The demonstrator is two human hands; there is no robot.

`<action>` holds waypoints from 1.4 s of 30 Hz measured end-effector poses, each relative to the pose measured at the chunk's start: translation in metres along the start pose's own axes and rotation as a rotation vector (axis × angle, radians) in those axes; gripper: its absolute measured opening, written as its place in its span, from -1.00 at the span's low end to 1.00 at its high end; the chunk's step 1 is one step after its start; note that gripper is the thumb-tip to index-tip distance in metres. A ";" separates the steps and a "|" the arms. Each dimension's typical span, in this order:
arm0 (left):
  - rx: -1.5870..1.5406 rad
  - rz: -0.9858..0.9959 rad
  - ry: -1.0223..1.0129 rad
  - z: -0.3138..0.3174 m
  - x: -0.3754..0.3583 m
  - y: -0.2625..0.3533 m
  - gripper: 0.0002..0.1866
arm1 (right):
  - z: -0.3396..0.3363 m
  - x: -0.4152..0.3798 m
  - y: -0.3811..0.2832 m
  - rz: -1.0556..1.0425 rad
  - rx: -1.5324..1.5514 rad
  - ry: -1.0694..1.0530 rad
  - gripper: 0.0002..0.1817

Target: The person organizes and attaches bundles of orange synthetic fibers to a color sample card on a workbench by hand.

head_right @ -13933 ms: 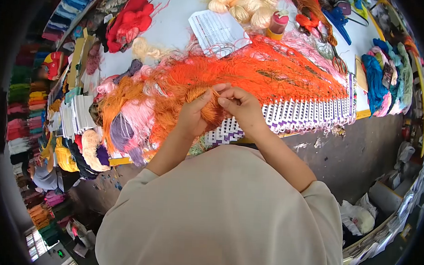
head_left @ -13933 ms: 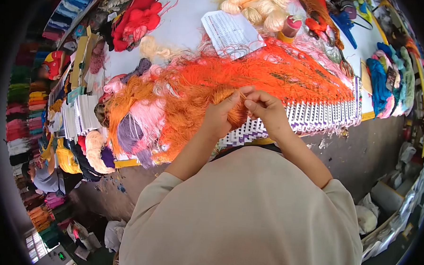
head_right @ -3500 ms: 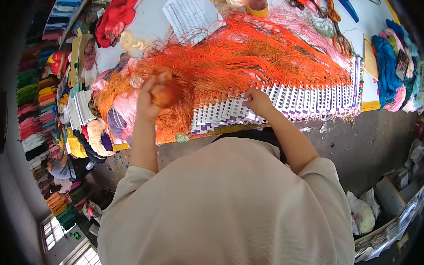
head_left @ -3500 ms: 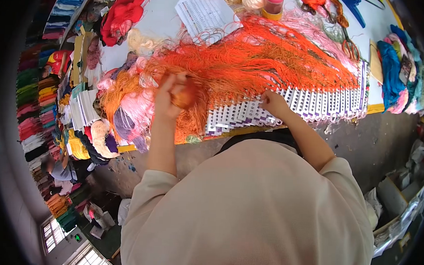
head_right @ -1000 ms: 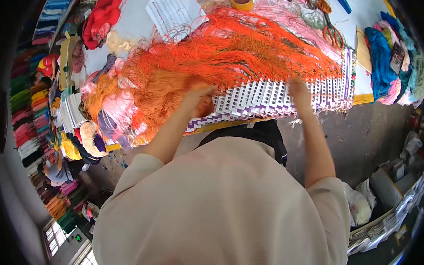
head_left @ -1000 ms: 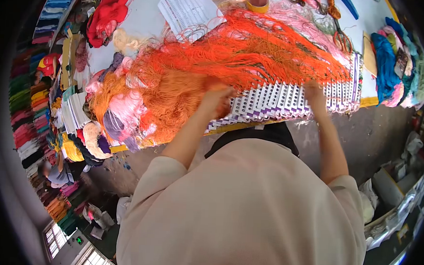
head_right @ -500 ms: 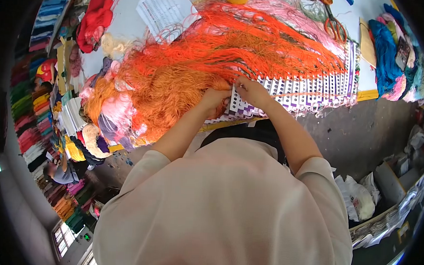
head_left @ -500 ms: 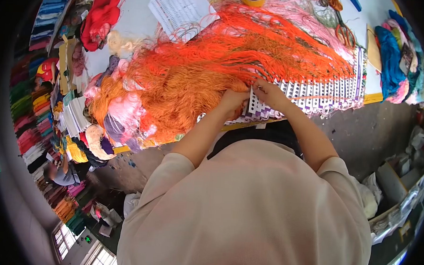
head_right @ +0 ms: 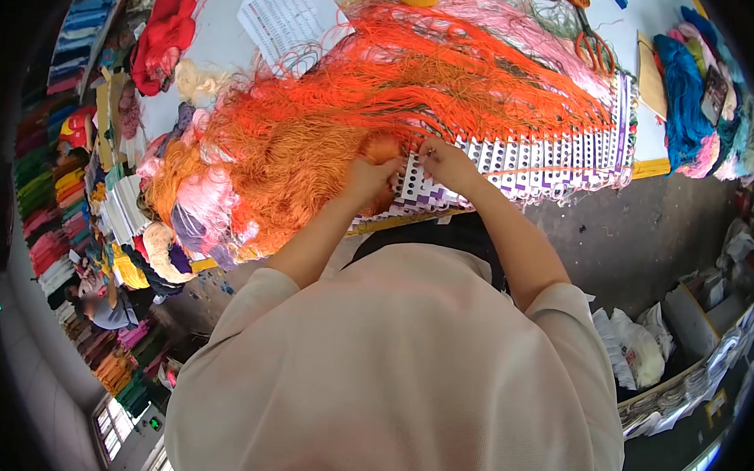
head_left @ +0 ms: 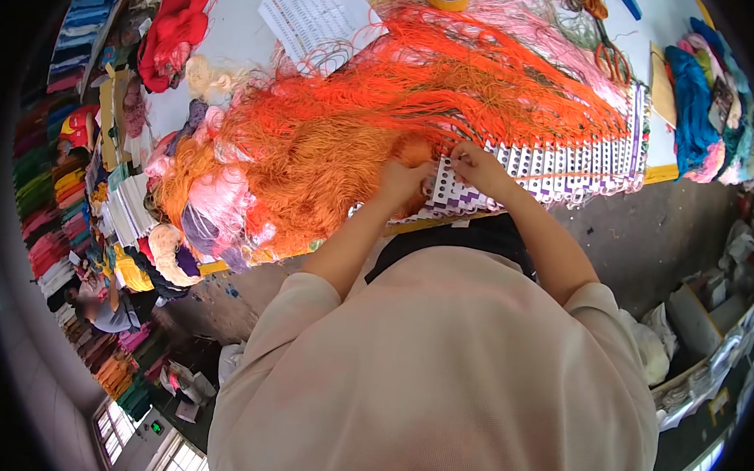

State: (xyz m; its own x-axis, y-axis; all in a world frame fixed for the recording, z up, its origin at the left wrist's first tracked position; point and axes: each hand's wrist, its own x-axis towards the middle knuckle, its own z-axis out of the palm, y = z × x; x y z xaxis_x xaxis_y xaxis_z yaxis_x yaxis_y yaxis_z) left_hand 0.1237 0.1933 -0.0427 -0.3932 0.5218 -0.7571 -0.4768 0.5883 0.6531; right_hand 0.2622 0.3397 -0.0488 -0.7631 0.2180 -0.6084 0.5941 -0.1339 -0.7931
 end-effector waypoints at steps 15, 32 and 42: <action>-0.805 -0.239 -0.448 -0.014 -0.008 0.003 -0.86 | 0.004 0.009 0.019 0.010 0.035 0.073 -0.87; 0.174 -0.177 -0.309 0.026 0.005 -0.002 -0.75 | 0.003 -0.001 0.010 -0.014 0.246 0.049 -0.71; -0.090 0.129 -0.039 -0.110 -0.060 0.099 -0.84 | 0.016 0.005 0.011 -0.005 -0.365 0.154 -0.65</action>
State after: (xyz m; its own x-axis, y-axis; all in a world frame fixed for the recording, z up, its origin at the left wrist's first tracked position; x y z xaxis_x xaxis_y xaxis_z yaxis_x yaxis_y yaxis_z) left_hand 0.0137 0.1517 0.0653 -0.4258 0.6139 -0.6647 -0.4933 0.4584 0.7393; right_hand 0.2611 0.3238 -0.0613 -0.7359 0.3639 -0.5710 0.6627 0.2143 -0.7176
